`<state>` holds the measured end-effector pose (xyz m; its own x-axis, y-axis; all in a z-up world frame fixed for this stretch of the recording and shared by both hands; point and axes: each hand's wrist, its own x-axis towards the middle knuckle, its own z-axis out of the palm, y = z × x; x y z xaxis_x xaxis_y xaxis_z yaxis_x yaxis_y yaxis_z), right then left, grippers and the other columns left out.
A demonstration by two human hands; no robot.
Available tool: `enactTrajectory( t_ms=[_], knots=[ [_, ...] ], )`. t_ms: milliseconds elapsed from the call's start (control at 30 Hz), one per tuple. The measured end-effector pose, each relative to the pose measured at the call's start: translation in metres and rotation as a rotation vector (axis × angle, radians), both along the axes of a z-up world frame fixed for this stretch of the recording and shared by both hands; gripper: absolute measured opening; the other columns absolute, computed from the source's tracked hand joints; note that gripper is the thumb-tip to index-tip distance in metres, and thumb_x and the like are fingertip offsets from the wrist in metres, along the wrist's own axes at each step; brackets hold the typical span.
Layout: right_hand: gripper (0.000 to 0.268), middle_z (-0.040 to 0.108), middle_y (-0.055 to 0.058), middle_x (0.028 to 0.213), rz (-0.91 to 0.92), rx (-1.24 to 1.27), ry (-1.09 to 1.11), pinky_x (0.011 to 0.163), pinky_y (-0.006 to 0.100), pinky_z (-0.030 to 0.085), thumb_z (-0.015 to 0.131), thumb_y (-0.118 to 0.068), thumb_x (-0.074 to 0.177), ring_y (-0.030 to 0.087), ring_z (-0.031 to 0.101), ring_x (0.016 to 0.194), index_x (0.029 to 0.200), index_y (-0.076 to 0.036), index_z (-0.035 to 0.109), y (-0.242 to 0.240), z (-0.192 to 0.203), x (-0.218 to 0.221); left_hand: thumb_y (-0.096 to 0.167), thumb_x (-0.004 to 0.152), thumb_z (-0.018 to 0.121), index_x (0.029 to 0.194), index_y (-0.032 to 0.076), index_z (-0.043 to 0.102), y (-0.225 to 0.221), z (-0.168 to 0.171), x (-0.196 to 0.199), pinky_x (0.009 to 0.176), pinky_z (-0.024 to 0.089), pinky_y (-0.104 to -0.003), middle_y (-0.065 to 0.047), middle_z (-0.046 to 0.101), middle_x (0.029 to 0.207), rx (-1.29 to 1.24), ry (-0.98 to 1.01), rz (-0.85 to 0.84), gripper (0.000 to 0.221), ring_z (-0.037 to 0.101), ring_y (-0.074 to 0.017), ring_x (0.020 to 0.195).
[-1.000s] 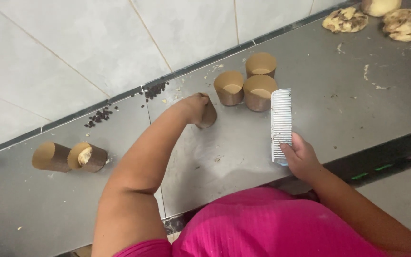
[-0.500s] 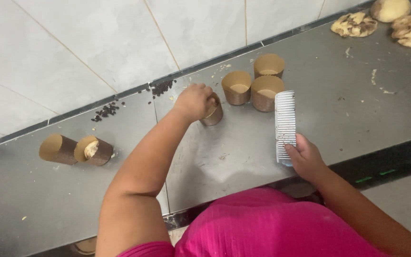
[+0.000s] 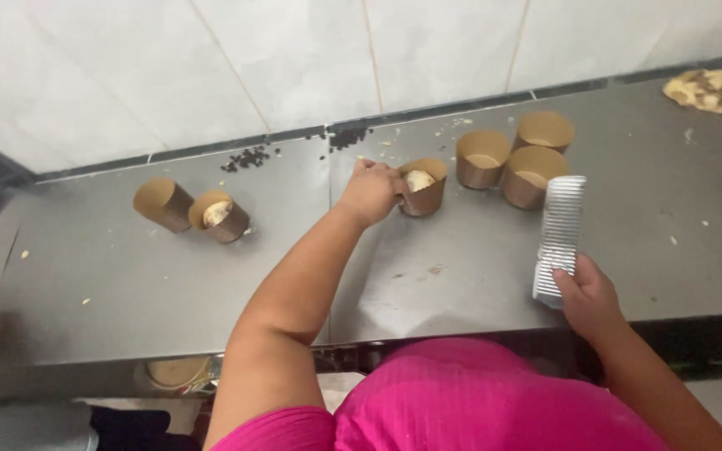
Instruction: Shaping pieces of dough into balls and placing them into paper baking molds on a stainless steel table.
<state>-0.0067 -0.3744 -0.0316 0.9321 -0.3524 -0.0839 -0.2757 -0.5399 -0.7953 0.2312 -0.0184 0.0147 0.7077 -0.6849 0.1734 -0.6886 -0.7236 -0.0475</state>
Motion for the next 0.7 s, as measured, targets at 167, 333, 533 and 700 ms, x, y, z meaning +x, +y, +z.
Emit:
enactTrajectory(
  t_ms=[167, 333, 533, 700],
  knots=[
    [0.037, 0.073, 0.009, 0.114, 0.018, 0.090, -0.023, 0.085, 0.043, 0.048, 0.054, -0.022, 0.100, 0.026, 0.066, 0.100, 0.131, -0.007, 0.067, 0.008, 0.013, 0.000, 0.019, 0.077, 0.069, 0.078, 0.032, 0.075, 0.070, 0.042, -0.024, 0.082, 0.034, -0.045, 0.005, 0.069, 0.090, -0.025, 0.130, 0.074, 0.015, 0.061, -0.0237, 0.088],
    [0.038, 0.071, 0.014, 0.119, -0.012, 0.070, 0.034, 0.088, 0.048, 0.048, 0.052, -0.019, 0.101, 0.032, 0.066, 0.106, 0.134, -0.005, 0.066, 0.012, 0.015, 0.001, 0.025, 0.080, 0.063, 0.098, 0.018, 0.074, 0.188, 0.096, -0.095, 0.081, 0.048, -0.050, -0.005, 0.071, 0.101, 0.004, 0.263, 0.267, 0.022, 0.066, -0.0300, 0.094],
    [0.035, 0.070, 0.012, 0.119, -0.084, 0.177, 0.018, 0.091, 0.043, 0.047, 0.053, -0.017, 0.102, 0.027, 0.064, 0.106, 0.132, -0.003, 0.063, 0.010, -0.001, 0.010, 0.028, 0.085, 0.058, 0.104, 0.017, 0.073, 0.305, 0.126, -0.176, 0.078, 0.049, -0.052, -0.010, 0.073, 0.112, 0.120, 0.138, 0.640, 0.027, 0.067, -0.0369, 0.100],
    [0.030, 0.071, 0.001, 0.106, 0.044, 0.305, -0.145, 0.084, 0.031, 0.051, 0.058, -0.019, 0.098, 0.012, 0.063, 0.093, 0.124, -0.007, 0.066, -0.002, -0.020, 0.015, 0.054, 0.096, 0.052, 0.120, 0.052, 0.069, 0.352, 0.055, -0.199, 0.096, 0.052, -0.044, 0.008, 0.073, 0.135, 0.575, 0.046, 1.115, 0.030, 0.074, -0.0207, 0.122]
  ],
)
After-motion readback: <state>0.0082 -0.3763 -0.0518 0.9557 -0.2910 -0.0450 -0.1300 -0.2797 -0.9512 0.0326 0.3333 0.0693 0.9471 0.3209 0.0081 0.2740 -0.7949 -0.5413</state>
